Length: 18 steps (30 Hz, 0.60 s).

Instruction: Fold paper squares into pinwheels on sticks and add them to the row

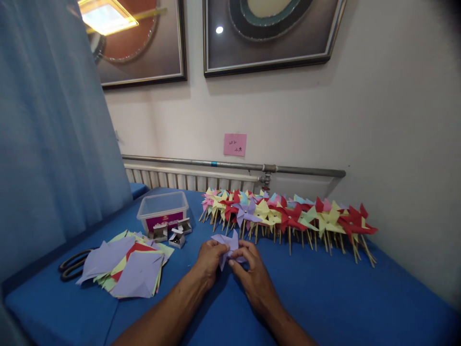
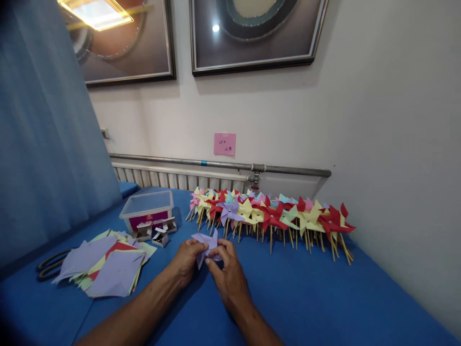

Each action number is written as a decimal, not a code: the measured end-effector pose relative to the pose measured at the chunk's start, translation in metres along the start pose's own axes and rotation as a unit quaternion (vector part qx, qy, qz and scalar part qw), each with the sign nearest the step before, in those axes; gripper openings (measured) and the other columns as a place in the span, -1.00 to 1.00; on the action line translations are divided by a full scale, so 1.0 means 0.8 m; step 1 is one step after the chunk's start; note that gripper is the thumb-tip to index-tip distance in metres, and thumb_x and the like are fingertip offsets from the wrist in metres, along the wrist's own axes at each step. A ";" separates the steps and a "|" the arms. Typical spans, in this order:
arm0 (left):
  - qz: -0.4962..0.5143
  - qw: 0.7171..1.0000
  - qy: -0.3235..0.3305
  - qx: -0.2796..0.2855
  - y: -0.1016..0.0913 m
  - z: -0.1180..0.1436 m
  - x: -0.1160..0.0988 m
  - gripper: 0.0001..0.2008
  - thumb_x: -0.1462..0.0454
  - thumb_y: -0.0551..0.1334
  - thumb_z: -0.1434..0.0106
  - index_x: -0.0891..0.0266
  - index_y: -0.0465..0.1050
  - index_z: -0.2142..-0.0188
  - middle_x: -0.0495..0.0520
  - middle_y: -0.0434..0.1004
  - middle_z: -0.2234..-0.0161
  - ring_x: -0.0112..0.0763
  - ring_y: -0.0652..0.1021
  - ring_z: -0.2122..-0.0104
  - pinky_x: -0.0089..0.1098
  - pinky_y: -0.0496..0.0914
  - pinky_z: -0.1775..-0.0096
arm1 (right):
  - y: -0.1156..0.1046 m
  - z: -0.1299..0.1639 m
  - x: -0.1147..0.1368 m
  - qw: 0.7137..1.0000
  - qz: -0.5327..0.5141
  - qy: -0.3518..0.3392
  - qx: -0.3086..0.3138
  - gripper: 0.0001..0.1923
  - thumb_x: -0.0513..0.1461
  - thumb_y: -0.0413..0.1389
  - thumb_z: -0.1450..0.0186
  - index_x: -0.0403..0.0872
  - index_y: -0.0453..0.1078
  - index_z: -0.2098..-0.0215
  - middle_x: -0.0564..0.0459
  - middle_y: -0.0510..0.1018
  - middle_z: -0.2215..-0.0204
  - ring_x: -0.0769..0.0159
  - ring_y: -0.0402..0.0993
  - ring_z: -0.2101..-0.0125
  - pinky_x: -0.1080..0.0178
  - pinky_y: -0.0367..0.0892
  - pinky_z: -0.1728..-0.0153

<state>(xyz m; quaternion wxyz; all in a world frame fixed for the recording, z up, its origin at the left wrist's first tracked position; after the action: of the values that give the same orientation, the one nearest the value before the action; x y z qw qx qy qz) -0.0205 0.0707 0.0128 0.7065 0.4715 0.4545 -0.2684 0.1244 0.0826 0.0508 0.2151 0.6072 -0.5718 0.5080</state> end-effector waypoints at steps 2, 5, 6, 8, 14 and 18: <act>-0.009 1.000 0.000 0.009 0.004 0.002 0.000 -0.74 0.28 0.46 0.21 0.30 0.45 0.53 0.01 0.49 0.59 -0.46 0.43 0.58 -0.44 0.26 0.47 | -0.002 -0.001 -0.004 1.000 0.003 0.002 -0.015 -0.80 -0.07 0.18 -0.27 0.02 0.56 0.40 -0.08 0.49 -0.06 0.06 0.49 -0.02 0.07 0.34 -0.08; -0.021 1.000 0.006 0.018 0.007 0.002 0.001 -0.72 0.24 0.47 0.22 0.32 0.50 0.51 0.03 0.52 0.57 -0.46 0.43 0.57 -0.43 0.25 0.46 | -0.005 -0.004 -0.015 0.999 -0.009 0.014 -0.038 -0.69 0.01 0.14 -0.28 0.00 0.55 0.44 -0.12 0.52 0.00 0.05 0.49 0.00 0.08 0.34 -0.06; -0.025 0.999 0.010 0.020 0.008 0.002 0.001 -0.71 0.23 0.47 0.22 0.32 0.50 0.50 0.04 0.53 0.56 -0.46 0.43 0.57 -0.43 0.26 0.45 | -0.006 -0.006 -0.020 0.999 -0.016 0.022 -0.042 -0.67 0.03 0.15 -0.27 0.00 0.54 0.46 -0.13 0.54 0.02 0.04 0.50 0.01 0.09 0.35 -0.05; -0.035 0.999 0.017 0.021 0.008 0.000 0.002 -0.71 0.22 0.47 0.22 0.32 0.50 0.51 0.05 0.54 0.56 -0.45 0.44 0.57 -0.42 0.27 0.44 | -0.006 -0.008 -0.028 0.997 -0.031 0.042 -0.049 -0.66 0.04 0.18 -0.23 -0.01 0.53 0.50 -0.13 0.56 0.05 0.04 0.52 0.05 0.10 0.37 -0.01; -0.062 0.998 0.006 0.030 0.009 0.001 0.006 -0.75 0.21 0.43 0.20 0.32 0.49 0.54 0.02 0.49 0.62 -0.48 0.38 0.62 -0.43 0.22 0.49 | -0.010 -0.010 -0.038 0.990 -0.090 0.081 -0.075 -0.66 0.01 0.28 -0.11 -0.02 0.41 0.62 -0.09 0.62 0.28 0.05 0.54 0.15 0.14 0.36 0.10; -0.060 0.997 -0.004 0.043 0.012 0.005 0.007 -0.77 0.25 0.43 0.20 0.31 0.48 0.55 0.02 0.49 0.61 -0.47 0.40 0.61 -0.43 0.23 0.48 | -0.006 -0.010 -0.043 0.985 -0.123 0.104 -0.067 -0.62 0.04 0.30 -0.08 0.00 0.33 0.62 0.12 0.44 0.61 0.24 0.41 0.46 0.24 0.29 0.38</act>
<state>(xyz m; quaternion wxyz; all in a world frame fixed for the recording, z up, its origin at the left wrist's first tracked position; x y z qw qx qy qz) -0.0091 0.0714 0.0126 0.6704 0.4722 0.4667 -0.3313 0.1319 0.1069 0.0262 0.3744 0.6013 -0.4997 0.4985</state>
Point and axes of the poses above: each hand's wrist, its own z-axis away from the middle knuckle, its own y-axis out of the palm, x = y × z, the point moved 8 cm from there along -z, towards the middle knuckle
